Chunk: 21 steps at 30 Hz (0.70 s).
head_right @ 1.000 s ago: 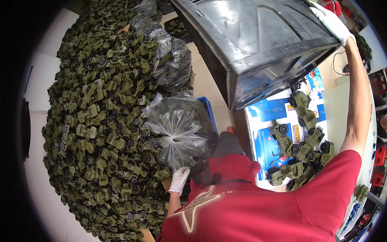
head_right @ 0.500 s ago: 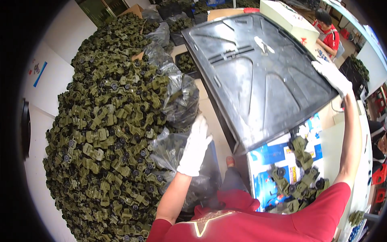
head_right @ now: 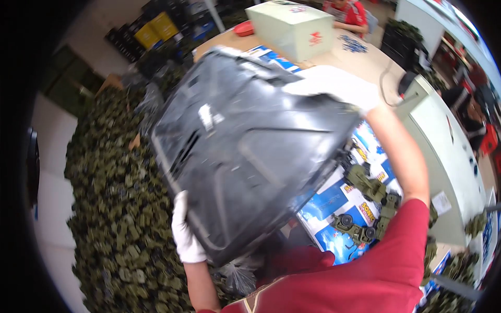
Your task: The person dumps plastic parts and toy vehicle bodies from bins onto a table, assembles the parts onto the toy vehicle bodies by hand, and places the assembled vehicles into a bin.
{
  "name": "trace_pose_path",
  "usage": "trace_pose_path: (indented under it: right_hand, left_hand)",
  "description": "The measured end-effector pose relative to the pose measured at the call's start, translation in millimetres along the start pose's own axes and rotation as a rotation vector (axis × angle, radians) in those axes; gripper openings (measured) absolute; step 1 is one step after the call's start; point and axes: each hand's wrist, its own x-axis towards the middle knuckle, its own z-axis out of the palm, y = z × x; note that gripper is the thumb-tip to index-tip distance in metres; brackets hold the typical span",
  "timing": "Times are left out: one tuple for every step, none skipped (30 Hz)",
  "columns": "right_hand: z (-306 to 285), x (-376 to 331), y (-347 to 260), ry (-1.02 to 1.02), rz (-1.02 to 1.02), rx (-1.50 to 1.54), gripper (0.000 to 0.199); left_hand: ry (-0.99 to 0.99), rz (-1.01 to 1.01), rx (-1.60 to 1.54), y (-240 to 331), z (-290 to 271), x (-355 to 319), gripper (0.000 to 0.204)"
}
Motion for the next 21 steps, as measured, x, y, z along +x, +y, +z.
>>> trace_pose_path:
  right_hand:
    - [9, 7, 19, -0.096, -0.258, 0.484, 0.037]
    - [21, 5, 3, -0.034, 0.020, 0.519, 0.038]
    - [32, 6, 1, 0.040, -0.358, 0.270, 0.041]
    - [39, 6, 0, 0.114, -0.711, -0.014, 0.045]
    - [45, 2, -6, -0.040, -0.547, 0.319, 0.047]
    - [52, 2, -10, -0.200, -0.381, 0.662, 0.049]
    - [54, 12, -4, -0.259, -0.187, 0.769, 0.051]
    - [55, 23, 7, -0.324, -0.003, 0.877, 0.054]
    - [52, 30, 22, -0.424, -0.079, 0.845, 0.059]
    - [57, 42, 43, -0.360, -0.153, 0.699, 0.054]
    - [73, 56, 71, -0.153, -0.440, 0.239, 0.052]
    - [85, 45, 77, -0.069, -0.460, -0.113, 0.061]
    - [112, 50, 111, -0.071, -0.705, -0.092, 0.073]
    - [140, 49, 131, -0.203, -0.799, -0.062, 0.079]
    - [159, 46, 141, -0.299, -0.847, -0.263, 0.082]
    - [168, 49, 155, -0.297, -0.869, -0.398, 0.081]
    - [160, 48, 149, -0.335, -0.854, -0.404, 0.075]
    - [151, 47, 144, -0.375, -0.836, -0.409, 0.070]
    - [148, 47, 147, -0.375, -0.844, -0.398, 0.070]
    - [146, 45, 151, -0.360, -0.810, -0.476, 0.067]
    - [147, 42, 156, -0.346, -0.773, -0.555, 0.064]
  left_hand:
    - [0.020, 0.053, 0.001, 5, 1, -9, 0.041]
    - [0.017, 0.035, -0.010, 6, -6, -6, 0.040]
    - [0.079, 0.017, 0.028, 9, -17, -5, 0.037]
    - [0.060, 0.017, 0.060, 9, -30, -3, 0.037]
    - [-0.024, -0.063, 0.045, 11, -38, -3, 0.039]
    - [0.007, 0.004, 0.124, 7, -56, 0, 0.046]
    - [0.028, -0.041, 0.106, 7, -44, -7, 0.053]
    - [0.053, -0.075, 0.089, 6, -30, -16, 0.059]
    - [0.081, -0.057, 0.111, 2, -31, -18, 0.066]
    - [0.108, -0.029, 0.134, 2, -37, -19, 0.073]
    - [0.089, -0.020, 0.150, 3, -40, -21, 0.073]
    - [0.183, 0.012, 0.220, 4, -44, -22, 0.061]
    - [0.254, 0.034, 0.291, 3, -43, -20, 0.049]
    - [0.346, 0.070, 0.358, 3, -43, -20, 0.038]
    - [0.453, 0.111, 0.423, 5, -41, -19, 0.029]
    - [0.465, 0.093, 0.427, 2, -50, -3, 0.029]
    - [0.480, 0.110, 0.440, 5, -51, -5, 0.029]
    - [0.496, 0.123, 0.454, 7, -53, -7, 0.029]
    - [0.506, 0.134, 0.469, 8, -53, -8, 0.030]
    - [0.516, 0.143, 0.483, 10, -54, -9, 0.030]
    - [0.526, 0.148, 0.498, 10, -55, -11, 0.030]
